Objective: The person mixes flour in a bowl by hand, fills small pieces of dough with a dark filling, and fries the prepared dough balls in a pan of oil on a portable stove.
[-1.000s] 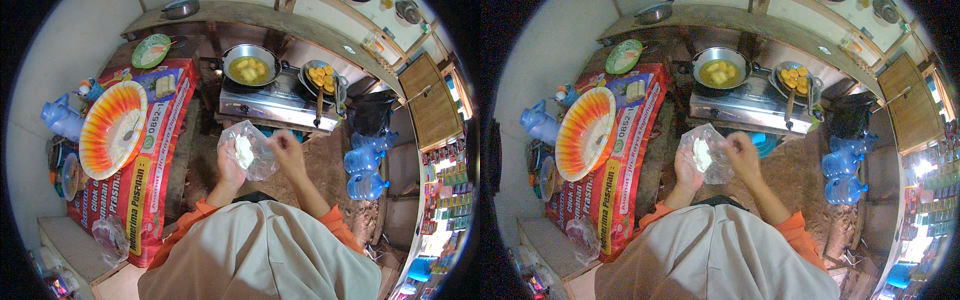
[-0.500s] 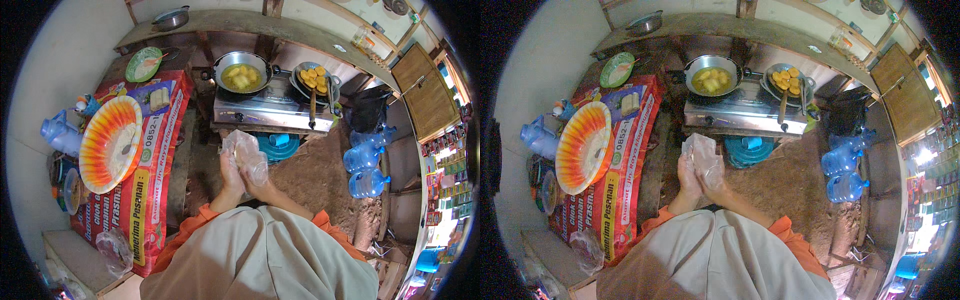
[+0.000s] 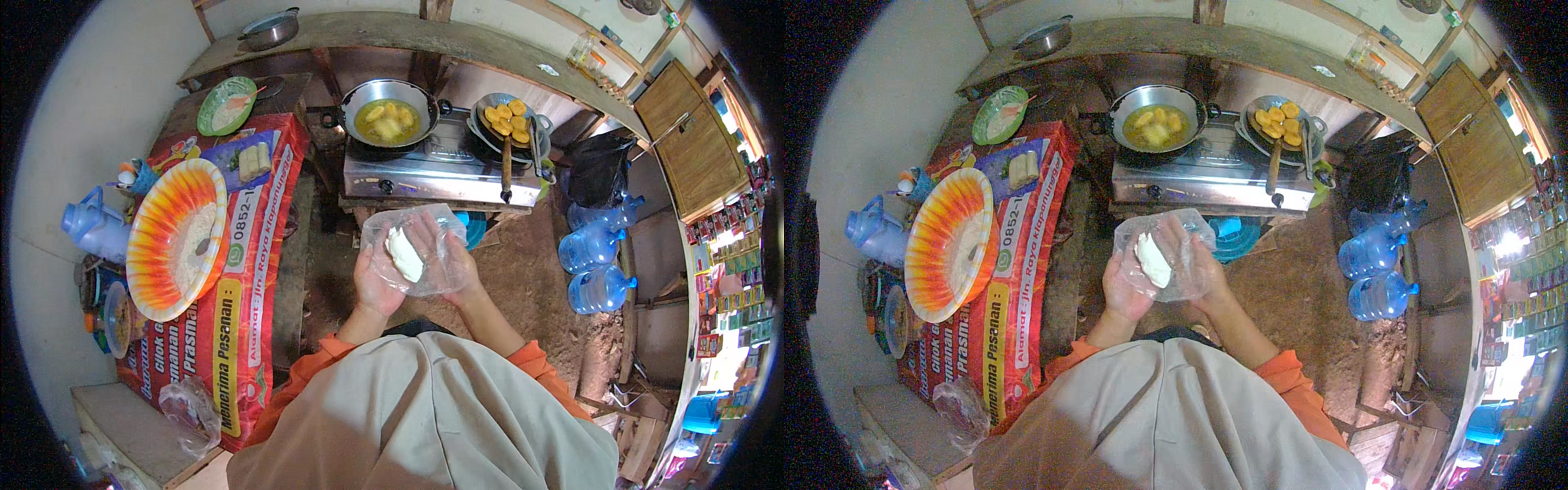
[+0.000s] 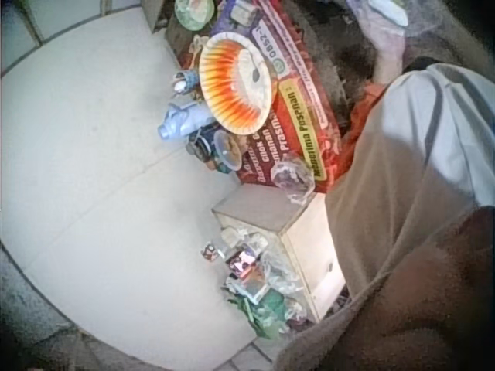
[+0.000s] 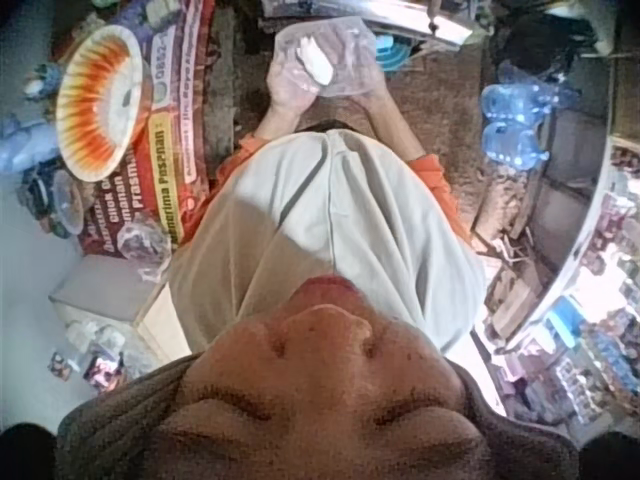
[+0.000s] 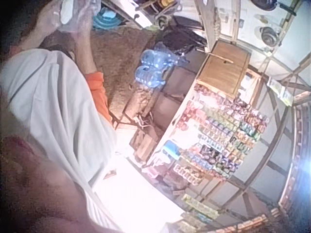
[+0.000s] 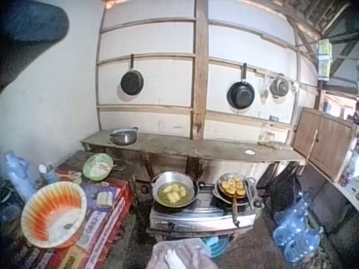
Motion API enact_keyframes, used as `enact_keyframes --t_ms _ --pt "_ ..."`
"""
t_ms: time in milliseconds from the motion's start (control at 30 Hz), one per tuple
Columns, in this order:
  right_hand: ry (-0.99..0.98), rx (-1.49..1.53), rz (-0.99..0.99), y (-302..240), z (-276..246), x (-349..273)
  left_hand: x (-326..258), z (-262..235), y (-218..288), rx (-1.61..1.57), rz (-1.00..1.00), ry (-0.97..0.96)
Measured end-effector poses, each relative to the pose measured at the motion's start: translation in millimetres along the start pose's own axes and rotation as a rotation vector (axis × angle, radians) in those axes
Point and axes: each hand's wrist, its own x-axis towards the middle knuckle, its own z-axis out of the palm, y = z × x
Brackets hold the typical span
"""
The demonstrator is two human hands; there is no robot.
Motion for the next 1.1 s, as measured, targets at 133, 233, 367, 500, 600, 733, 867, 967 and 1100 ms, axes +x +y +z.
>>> enact_keyframes --t_ms 133,233,367,500,600,733,867,967,1100 --pt "-0.087 -0.151 -0.024 -5.1 -1.8 -1.2 0.8 -3.2 -5.7 -0.017 -0.029 -0.029" --pt "0.111 -1.611 0.060 1.3 -18.8 -3.3 4.2 5.5 -8.7 0.084 0.012 -0.034" --pt "0.100 -1.736 0.153 -2.9 -4.0 -9.9 5.6 7.9 -4.3 0.136 0.022 -0.010" --pt "0.411 -0.848 -0.210 -11.2 -37.1 -39.2 9.9 10.4 -1.1 0.121 -0.007 -0.007" --pt "0.210 -0.653 0.091 8.3 -34.3 -55.1 16.8 -2.9 -6.9 0.175 -0.010 -0.004" --pt "0.281 -0.564 -0.082 14.6 -22.5 -41.1 17.3 -0.3 -14.1 0.259 -0.077 -0.023" --pt "0.218 -0.487 -0.104 0.3 -31.9 -51.4 24.1 5.1 -30.5 0.322 -0.101 -0.026" --pt "0.193 -0.968 0.117 -17.6 -28.1 -55.7 26.7 -17.3 -23.9 0.275 -0.185 -0.015" --pt "0.584 -0.860 -0.101 -10.3 -37.1 -67.1 19.0 -1.1 -39.3 0.177 -0.222 0.024"
